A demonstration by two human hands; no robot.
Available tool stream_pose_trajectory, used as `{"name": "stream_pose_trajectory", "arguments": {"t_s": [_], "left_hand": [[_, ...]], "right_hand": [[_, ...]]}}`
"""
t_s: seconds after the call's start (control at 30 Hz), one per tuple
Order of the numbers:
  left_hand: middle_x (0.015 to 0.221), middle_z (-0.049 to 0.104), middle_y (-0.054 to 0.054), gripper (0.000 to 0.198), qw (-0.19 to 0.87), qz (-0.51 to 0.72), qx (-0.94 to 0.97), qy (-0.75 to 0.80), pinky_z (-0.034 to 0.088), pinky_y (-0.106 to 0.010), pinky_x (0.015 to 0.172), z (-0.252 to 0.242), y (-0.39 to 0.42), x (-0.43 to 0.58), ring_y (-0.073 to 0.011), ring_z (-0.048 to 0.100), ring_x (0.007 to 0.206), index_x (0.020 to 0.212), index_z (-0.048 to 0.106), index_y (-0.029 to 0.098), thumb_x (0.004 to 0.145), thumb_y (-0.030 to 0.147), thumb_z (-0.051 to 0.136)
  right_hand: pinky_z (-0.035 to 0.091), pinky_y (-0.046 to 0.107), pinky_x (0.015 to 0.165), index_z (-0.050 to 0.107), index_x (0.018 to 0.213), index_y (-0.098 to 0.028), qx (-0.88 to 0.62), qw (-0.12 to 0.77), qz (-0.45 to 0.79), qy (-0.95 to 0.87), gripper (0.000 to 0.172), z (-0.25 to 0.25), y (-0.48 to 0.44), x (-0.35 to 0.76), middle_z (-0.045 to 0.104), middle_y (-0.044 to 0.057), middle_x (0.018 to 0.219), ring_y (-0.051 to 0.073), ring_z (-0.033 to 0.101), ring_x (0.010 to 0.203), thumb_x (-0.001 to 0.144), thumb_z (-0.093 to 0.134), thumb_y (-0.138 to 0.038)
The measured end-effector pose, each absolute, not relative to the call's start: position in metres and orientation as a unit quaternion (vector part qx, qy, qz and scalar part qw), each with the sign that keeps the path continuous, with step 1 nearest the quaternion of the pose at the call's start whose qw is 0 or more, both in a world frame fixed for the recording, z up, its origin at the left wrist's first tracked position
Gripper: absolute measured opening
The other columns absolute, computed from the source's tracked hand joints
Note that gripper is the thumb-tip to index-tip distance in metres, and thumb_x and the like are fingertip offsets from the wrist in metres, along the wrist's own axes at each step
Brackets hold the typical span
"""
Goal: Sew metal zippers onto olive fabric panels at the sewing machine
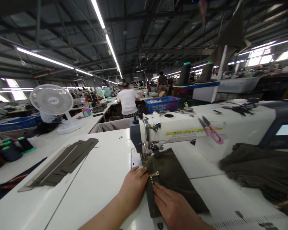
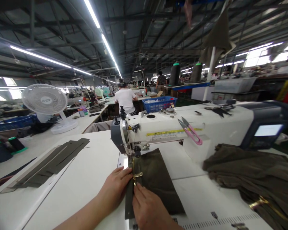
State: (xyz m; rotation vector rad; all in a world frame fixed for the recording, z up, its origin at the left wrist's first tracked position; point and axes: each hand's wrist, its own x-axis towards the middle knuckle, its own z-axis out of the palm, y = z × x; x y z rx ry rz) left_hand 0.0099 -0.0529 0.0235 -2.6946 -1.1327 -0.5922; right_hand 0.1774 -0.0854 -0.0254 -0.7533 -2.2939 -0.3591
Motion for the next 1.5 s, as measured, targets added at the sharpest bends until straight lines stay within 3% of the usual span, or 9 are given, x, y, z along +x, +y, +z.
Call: {"name": "stream_pose_trajectory", "arguments": {"t_s": [0.37, 0.7, 0.8, 0.93, 1.13, 1.37, 1.5], "left_hand": [[0.098, 0.067, -0.01, 0.03, 0.096, -0.247, -0.893, -0.365, 0.051, -0.037, 0.084, 0.016, -0.039, 0.007, -0.0216, 0.063, 0.087, 0.096, 0.062, 0.012, 0.072, 0.0, 0.046], [0.082, 0.059, -0.008, 0.02, 0.003, -0.227, -0.869, -0.44, 0.051, -0.032, 0.067, 0.012, -0.024, 0.008, -0.0201, 0.057, 0.075, 0.086, 0.061, 0.014, 0.079, 0.005, 0.044], [0.083, 0.057, -0.008, 0.017, -0.01, -0.223, -0.863, -0.452, 0.049, -0.032, 0.069, 0.013, -0.023, 0.007, -0.0205, 0.055, 0.078, 0.082, 0.061, 0.015, 0.079, 0.008, 0.046], [0.083, 0.055, -0.007, 0.019, -0.014, -0.207, -0.86, -0.466, 0.047, -0.032, 0.072, 0.02, -0.027, 0.008, -0.0199, 0.053, 0.08, 0.08, 0.061, 0.017, 0.076, 0.008, 0.045], [0.089, 0.054, -0.007, 0.024, 0.0, -0.156, -0.856, -0.492, 0.041, -0.038, 0.085, 0.034, -0.041, 0.01, -0.0213, 0.052, 0.085, 0.085, 0.06, 0.018, 0.066, 0.01, 0.048], [0.095, 0.055, -0.009, 0.03, 0.007, -0.15, -0.858, -0.491, 0.039, -0.039, 0.089, 0.024, -0.039, 0.009, -0.0228, 0.052, 0.09, 0.092, 0.059, 0.018, 0.064, 0.014, 0.051], [0.094, 0.055, -0.009, 0.029, 0.004, -0.16, -0.858, -0.489, 0.038, -0.039, 0.09, 0.015, -0.035, 0.007, -0.0232, 0.052, 0.091, 0.093, 0.059, 0.017, 0.065, 0.015, 0.052]], "right_hand": [[0.048, 0.028, 0.088, 0.064, 0.102, -0.006, -0.298, 0.33, -0.115, -0.888, 0.034, -0.028, -0.061, 0.175, 0.065, 0.016, 0.102, 0.022, 0.06, 0.096, 0.081, 0.037, -0.01], [0.043, 0.033, 0.095, 0.059, 0.109, -0.003, -0.324, 0.286, -0.014, -0.902, 0.039, -0.02, -0.045, 0.169, 0.06, 0.019, 0.112, 0.024, 0.054, 0.107, 0.076, 0.039, -0.007], [0.04, 0.033, 0.096, 0.061, 0.106, -0.006, -0.326, 0.284, 0.068, -0.899, 0.036, 0.0, -0.052, 0.176, 0.06, 0.016, 0.113, 0.025, 0.053, 0.108, 0.075, 0.05, -0.018], [0.046, 0.028, 0.08, 0.063, 0.084, -0.018, -0.398, 0.3, 0.15, -0.854, 0.022, 0.027, -0.052, 0.183, 0.065, 0.007, 0.088, 0.018, 0.059, 0.085, 0.085, 0.043, -0.025], [0.04, 0.035, 0.08, 0.06, 0.084, -0.014, -0.565, 0.273, 0.057, -0.777, 0.012, 0.019, -0.011, 0.166, 0.061, 0.011, 0.092, 0.025, 0.054, 0.093, 0.075, 0.054, -0.019], [0.04, 0.03, 0.073, 0.061, 0.078, -0.015, -0.609, 0.267, 0.077, -0.743, 0.011, 0.015, -0.001, 0.161, 0.064, 0.009, 0.082, 0.023, 0.059, 0.082, 0.077, 0.051, -0.019], [0.041, 0.028, 0.07, 0.061, 0.074, -0.017, -0.599, 0.261, 0.091, -0.752, 0.013, 0.015, 0.002, 0.164, 0.065, 0.006, 0.077, 0.021, 0.06, 0.078, 0.075, 0.055, -0.029]]}}
